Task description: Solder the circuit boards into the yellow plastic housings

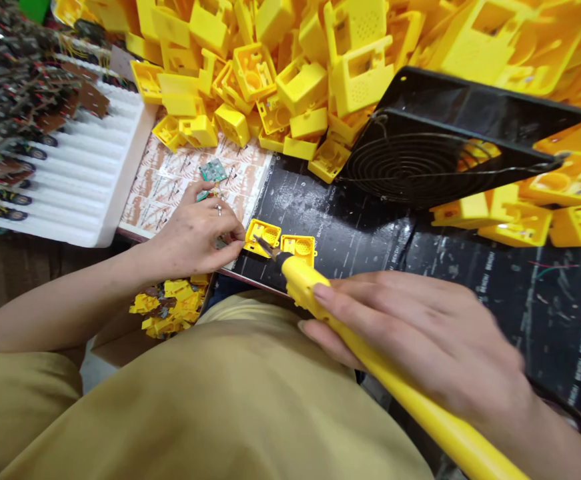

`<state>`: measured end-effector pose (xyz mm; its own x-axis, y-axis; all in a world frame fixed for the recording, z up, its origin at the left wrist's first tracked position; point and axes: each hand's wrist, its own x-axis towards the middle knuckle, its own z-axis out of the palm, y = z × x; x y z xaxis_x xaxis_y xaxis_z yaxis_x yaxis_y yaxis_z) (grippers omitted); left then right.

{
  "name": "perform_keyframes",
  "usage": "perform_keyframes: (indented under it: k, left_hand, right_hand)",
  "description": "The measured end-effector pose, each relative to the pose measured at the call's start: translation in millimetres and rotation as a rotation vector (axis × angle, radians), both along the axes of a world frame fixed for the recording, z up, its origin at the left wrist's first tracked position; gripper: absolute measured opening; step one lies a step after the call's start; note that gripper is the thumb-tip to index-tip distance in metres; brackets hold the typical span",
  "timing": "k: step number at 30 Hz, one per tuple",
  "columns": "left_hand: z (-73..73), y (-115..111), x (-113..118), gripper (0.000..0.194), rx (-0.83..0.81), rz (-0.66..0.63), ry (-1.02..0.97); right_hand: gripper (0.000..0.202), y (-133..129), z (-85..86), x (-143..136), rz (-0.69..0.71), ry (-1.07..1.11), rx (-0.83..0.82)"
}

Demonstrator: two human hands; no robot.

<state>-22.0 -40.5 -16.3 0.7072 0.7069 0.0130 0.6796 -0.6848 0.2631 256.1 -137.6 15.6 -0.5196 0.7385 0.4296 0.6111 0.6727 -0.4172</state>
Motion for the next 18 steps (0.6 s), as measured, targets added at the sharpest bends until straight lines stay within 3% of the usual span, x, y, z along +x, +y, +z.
perform_keyframes:
  k: [4,9,18]
  left_hand:
    - [1.8,1.2,0.6,0.024,-0.012,-0.014,0.012]
    - [6.0,1.2,2.1,0.023,-0.045,-0.009,0.035]
    - [7.9,3.3,3.8,0.021,-0.075,-0.023,0.026]
  right_hand:
    - [0.06,1.0,-4.9,11.7,0.026,0.018,0.04]
    - [0.072,-0.9,-6.0,8.0,-0.041,0.068,0.015]
    - [0.051,1.2,-5.2,1.1,-0.076,0.032,0.039]
